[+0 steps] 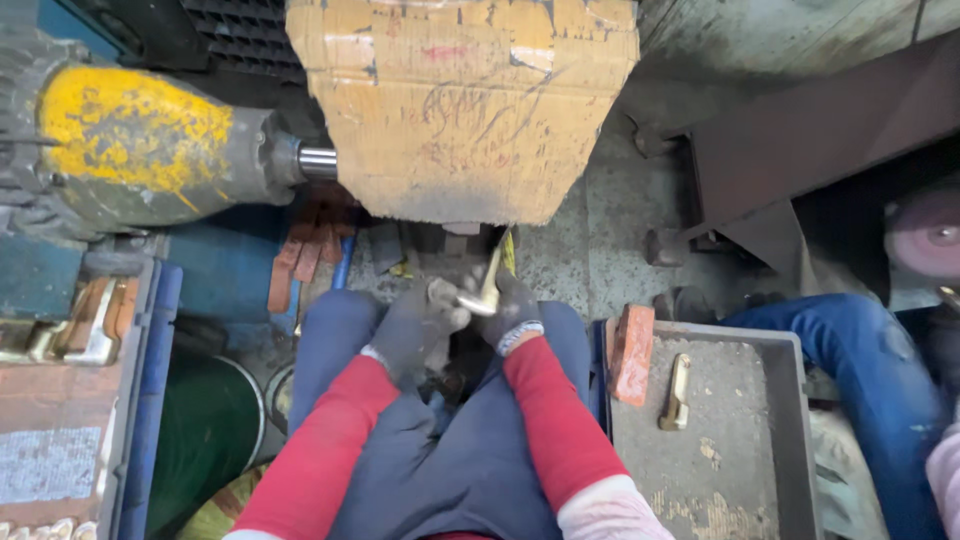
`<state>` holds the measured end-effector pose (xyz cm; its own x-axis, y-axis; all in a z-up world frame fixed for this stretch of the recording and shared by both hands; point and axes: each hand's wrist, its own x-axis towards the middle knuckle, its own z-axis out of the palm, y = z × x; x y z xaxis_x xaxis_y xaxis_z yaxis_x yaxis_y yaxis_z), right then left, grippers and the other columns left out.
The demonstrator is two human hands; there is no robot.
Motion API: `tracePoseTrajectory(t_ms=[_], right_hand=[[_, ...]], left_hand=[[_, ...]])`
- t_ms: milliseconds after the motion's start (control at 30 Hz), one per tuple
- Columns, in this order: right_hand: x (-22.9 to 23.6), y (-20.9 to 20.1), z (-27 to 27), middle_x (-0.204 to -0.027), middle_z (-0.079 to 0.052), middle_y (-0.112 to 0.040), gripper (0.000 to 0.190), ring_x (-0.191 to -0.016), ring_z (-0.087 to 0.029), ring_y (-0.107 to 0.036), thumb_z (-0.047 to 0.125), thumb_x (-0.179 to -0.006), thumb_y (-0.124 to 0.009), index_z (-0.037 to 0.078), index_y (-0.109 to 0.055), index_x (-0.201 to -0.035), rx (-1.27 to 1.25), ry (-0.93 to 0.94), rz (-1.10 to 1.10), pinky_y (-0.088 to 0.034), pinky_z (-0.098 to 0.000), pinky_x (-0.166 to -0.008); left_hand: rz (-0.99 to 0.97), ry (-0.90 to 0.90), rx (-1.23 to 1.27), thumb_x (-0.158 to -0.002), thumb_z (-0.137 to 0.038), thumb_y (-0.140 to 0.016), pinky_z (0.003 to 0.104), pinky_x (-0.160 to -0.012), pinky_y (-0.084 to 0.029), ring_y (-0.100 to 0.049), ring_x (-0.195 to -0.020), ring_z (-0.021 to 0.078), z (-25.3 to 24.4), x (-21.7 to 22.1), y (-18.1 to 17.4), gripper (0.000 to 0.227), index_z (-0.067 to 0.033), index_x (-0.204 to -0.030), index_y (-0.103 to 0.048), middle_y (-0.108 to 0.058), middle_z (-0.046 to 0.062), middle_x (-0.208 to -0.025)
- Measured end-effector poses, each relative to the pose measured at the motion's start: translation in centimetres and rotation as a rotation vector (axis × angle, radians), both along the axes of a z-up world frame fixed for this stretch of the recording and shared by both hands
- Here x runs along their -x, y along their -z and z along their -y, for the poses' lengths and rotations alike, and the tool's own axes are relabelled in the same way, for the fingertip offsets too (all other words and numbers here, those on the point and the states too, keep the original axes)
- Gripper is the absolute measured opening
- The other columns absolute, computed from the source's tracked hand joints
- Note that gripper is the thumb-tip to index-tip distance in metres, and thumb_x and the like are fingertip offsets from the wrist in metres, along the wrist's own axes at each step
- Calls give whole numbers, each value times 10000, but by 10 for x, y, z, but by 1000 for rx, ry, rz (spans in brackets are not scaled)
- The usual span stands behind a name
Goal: The person sits on the floor and repeatedly rubs brass-colored door handles against a rotating grinding wheel to smooth or polish their surfaces. The person handles the items one at a time, rotating them to treat different sides.
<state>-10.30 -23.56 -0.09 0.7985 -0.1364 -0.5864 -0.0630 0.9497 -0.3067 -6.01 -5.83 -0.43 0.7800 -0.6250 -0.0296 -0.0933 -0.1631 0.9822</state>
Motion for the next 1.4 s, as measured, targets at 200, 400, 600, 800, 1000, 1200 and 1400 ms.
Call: tracePoseTrajectory(t_ms=[200, 400, 600, 800, 1000, 1200, 1400], right_hand=[[59, -41, -2, -1044, -102, -645, 330, -892, -201, -641, 121, -1063, -574, -28, -581, -1357, 449, -790, 384, -568, -387, -778], [44, -103, -23, -973, -173, -683, 429, -790, -242, -676, 189, -963, -570, -97, -559, -1283, 50, -630, 48, -596, -367, -716], [40, -104, 0, -995, -63, -659, 607, -781, -170, -669, -10, -765, -709, 22, -560, -1353, 721, -609, -52, -587, -285, -676], [4, -64, 22, -867, -134, -656, 603, -642, -166, -621, -41, -755, -717, -64, -614, -1349, 888, -665, 0, -508, -282, -563], [-14, -50, 22, -855, -84, -674, 587, -639, -135, -614, -37, -744, -696, -39, -607, -1324, 812, -674, 7, -511, -263, -562], [-36, -64, 9, -863, -49, -663, 553, -649, -104, -584, -19, -762, -694, -17, -647, -1313, 865, -718, -63, -482, -254, -566], [-49, -66, 4, -819, -39, -679, 310, -664, -96, -598, 43, -812, -691, -60, -727, -1102, 975, -839, -113, -489, -245, -601]], left_hand=[[-428, -95, 61, -815, -93, -640, 343, -551, -484, -614, -653, 171, -33, -20, -5, 303, -30, -1109, -679, -709, 85, -852], [-450, 48, 269, -868, -47, -629, 329, -552, -511, -625, -660, 164, -23, -30, 34, 169, 23, -1004, -699, -689, 74, -801], [-207, -50, 206, -909, -111, -631, 352, -570, -502, -637, -675, 193, 21, -44, 114, 119, -28, -960, -700, -663, 57, -783], [-640, -430, 199, -833, -134, -740, 351, -583, -511, -647, -738, 172, 64, -43, 129, 343, -31, -1123, -589, -679, 74, -843], [-690, -552, 117, -750, -144, -711, 400, -613, -521, -667, -723, 235, 62, -49, 109, 397, -87, -1133, -623, -699, 111, -832], [-578, -453, -168, -796, -212, -714, 408, -701, -537, -707, -774, 274, 50, -57, 89, 213, -36, -912, -744, -740, 142, -817], [-287, -422, -222, -832, -204, -698, 396, -725, -535, -716, -826, 257, 48, -51, 118, 185, -87, -960, -759, -751, 109, -850]])
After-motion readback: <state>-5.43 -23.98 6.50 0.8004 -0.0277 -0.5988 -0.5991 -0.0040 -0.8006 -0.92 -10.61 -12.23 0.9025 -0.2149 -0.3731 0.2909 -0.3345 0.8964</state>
